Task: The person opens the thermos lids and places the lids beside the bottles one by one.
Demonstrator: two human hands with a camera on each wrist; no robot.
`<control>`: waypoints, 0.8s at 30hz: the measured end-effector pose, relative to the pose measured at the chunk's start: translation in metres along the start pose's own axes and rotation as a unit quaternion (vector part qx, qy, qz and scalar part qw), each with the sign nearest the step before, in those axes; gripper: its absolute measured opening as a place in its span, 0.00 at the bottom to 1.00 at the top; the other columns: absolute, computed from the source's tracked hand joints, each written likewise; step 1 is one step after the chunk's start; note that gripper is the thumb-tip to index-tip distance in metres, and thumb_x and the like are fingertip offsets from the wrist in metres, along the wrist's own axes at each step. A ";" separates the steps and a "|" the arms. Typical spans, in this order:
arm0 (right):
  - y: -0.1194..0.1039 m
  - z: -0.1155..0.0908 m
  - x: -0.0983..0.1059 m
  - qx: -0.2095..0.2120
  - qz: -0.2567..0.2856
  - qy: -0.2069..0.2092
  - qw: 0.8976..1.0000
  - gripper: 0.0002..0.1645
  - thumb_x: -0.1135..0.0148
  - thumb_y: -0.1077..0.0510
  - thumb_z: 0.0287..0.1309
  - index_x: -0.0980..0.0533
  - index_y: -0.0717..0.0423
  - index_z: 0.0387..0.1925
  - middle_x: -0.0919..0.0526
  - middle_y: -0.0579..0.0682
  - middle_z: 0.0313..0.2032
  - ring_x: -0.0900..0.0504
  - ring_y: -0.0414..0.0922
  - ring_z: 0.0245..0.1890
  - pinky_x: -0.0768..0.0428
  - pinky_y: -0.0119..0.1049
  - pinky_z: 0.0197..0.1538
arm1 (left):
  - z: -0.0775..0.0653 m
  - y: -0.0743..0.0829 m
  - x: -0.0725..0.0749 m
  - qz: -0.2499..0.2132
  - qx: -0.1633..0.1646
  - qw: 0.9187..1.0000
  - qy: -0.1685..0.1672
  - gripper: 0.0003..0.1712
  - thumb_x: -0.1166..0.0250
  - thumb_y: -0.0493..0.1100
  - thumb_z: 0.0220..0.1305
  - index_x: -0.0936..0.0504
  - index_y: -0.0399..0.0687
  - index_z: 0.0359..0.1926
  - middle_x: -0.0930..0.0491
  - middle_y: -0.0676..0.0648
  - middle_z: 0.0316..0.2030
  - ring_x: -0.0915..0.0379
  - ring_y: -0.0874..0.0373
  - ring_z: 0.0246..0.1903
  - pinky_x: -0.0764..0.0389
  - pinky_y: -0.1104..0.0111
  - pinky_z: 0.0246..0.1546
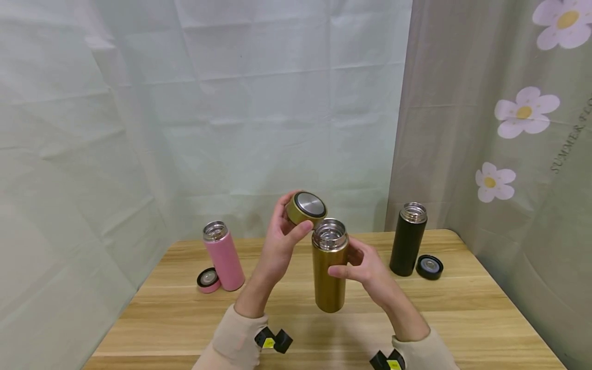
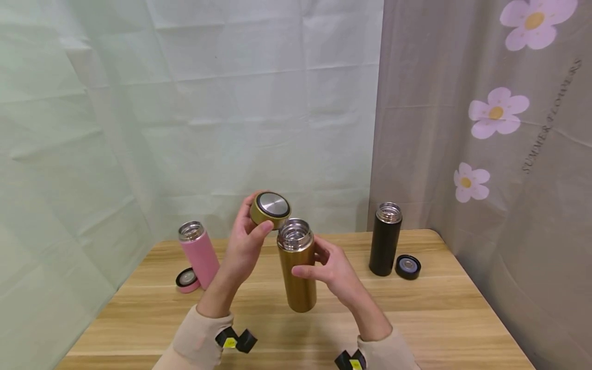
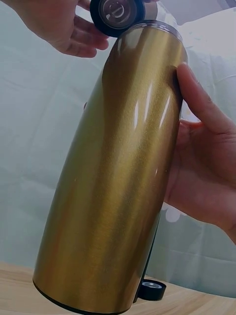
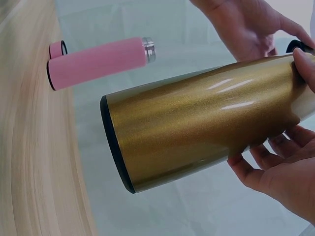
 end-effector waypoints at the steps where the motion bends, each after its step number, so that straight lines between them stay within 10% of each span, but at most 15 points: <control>1: 0.000 0.000 0.000 0.001 0.000 -0.001 1.000 0.34 0.26 0.54 0.58 0.23 0.53 0.65 0.16 0.55 0.55 0.18 0.57 0.56 0.23 0.53 0.59 | 0.000 0.000 0.000 0.000 -0.003 1.000 0.001 0.46 0.26 0.56 0.65 0.40 0.49 0.74 0.25 0.44 0.59 0.26 0.53 0.54 0.22 0.66 0.56; 24: -0.003 -0.001 0.007 0.003 0.004 0.007 1.000 0.34 0.27 0.54 0.60 0.25 0.51 0.68 0.17 0.55 0.58 0.18 0.57 0.56 0.21 0.54 0.58 | -0.001 0.001 0.008 0.018 0.014 0.998 0.052 0.43 0.25 0.34 0.58 0.39 0.48 0.69 0.30 0.45 0.64 0.27 0.50 0.59 0.23 0.67 0.57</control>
Point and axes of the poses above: each hand's wrist, its own z-axis towards the middle knuckle, its own x-axis out of the back of the hand, y = z × x, the point moved 3 cm from there along z, towards the middle knuckle
